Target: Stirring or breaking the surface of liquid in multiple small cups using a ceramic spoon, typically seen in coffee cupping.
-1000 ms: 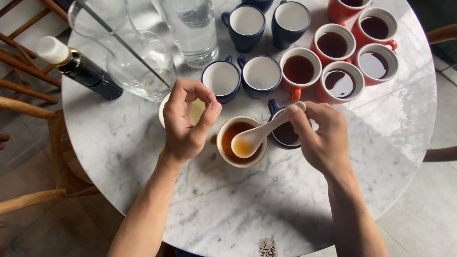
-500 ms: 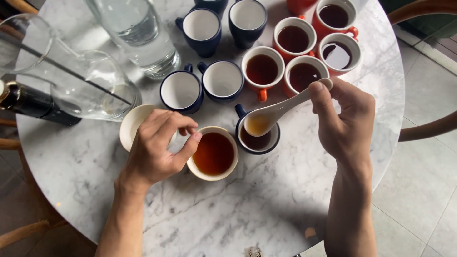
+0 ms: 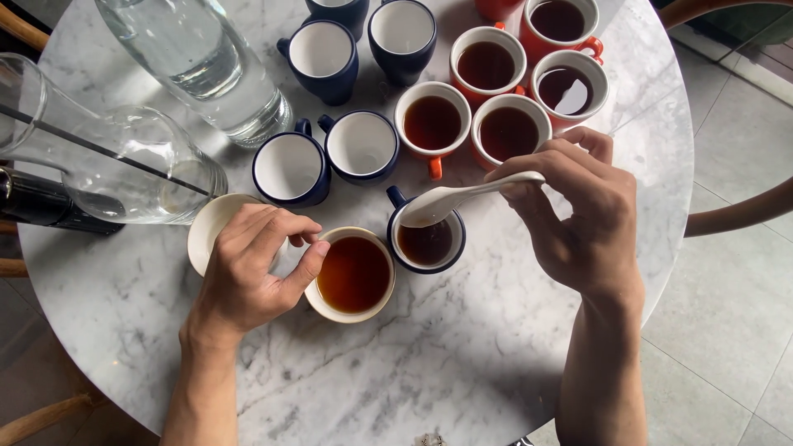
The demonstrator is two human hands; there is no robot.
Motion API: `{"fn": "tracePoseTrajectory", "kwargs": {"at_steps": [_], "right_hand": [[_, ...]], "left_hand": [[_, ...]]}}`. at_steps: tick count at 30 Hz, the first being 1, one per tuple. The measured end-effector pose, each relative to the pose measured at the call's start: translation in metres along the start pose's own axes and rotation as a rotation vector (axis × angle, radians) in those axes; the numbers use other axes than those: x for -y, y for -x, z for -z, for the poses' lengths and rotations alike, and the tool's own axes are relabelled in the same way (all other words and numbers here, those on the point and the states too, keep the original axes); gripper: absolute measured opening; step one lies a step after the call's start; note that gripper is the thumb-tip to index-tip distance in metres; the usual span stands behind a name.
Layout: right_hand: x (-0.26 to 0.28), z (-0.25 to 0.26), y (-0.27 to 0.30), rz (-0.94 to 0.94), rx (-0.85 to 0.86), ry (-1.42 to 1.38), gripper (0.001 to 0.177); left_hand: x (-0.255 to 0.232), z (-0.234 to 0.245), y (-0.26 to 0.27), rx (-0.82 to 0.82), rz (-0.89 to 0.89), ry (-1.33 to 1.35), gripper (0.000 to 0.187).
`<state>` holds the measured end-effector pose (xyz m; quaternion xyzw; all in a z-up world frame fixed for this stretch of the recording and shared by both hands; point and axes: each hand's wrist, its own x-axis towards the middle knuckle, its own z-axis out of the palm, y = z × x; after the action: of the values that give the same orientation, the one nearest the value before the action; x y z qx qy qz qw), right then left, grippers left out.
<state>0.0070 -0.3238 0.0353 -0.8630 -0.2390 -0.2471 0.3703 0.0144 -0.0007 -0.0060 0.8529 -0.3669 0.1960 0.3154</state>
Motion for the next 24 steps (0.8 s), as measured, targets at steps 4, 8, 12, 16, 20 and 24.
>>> {"fn": "tracePoseTrajectory", "kwargs": {"at_steps": [4, 8, 12, 16, 20, 24], "right_hand": [[0.0, 0.002, 0.0, 0.06, 0.003, 0.015, 0.015], [-0.001, 0.0, 0.004, 0.045, -0.048, 0.024, 0.014], [0.002, -0.006, 0.006, 0.013, -0.124, -0.028, 0.027], [0.007, -0.017, 0.007, 0.015, -0.182, -0.057, 0.031], [0.019, -0.033, 0.005, 0.059, -0.149, -0.08, 0.029], [0.033, -0.049, 0.002, 0.115, -0.067, -0.036, 0.026]], "left_hand": [[0.001, 0.002, 0.0, -0.004, 0.0, -0.012, 0.009], [0.001, 0.004, 0.0, -0.01, 0.006, -0.014, 0.008], [0.0, 0.008, 0.0, -0.037, 0.002, -0.02, 0.007], [-0.001, 0.016, 0.0, -0.014, 0.002, -0.007, 0.015], [0.0, 0.024, 0.004, 0.13, 0.095, 0.012, 0.048], [0.001, 0.026, 0.008, 0.218, 0.135, 0.0, 0.08]]}}
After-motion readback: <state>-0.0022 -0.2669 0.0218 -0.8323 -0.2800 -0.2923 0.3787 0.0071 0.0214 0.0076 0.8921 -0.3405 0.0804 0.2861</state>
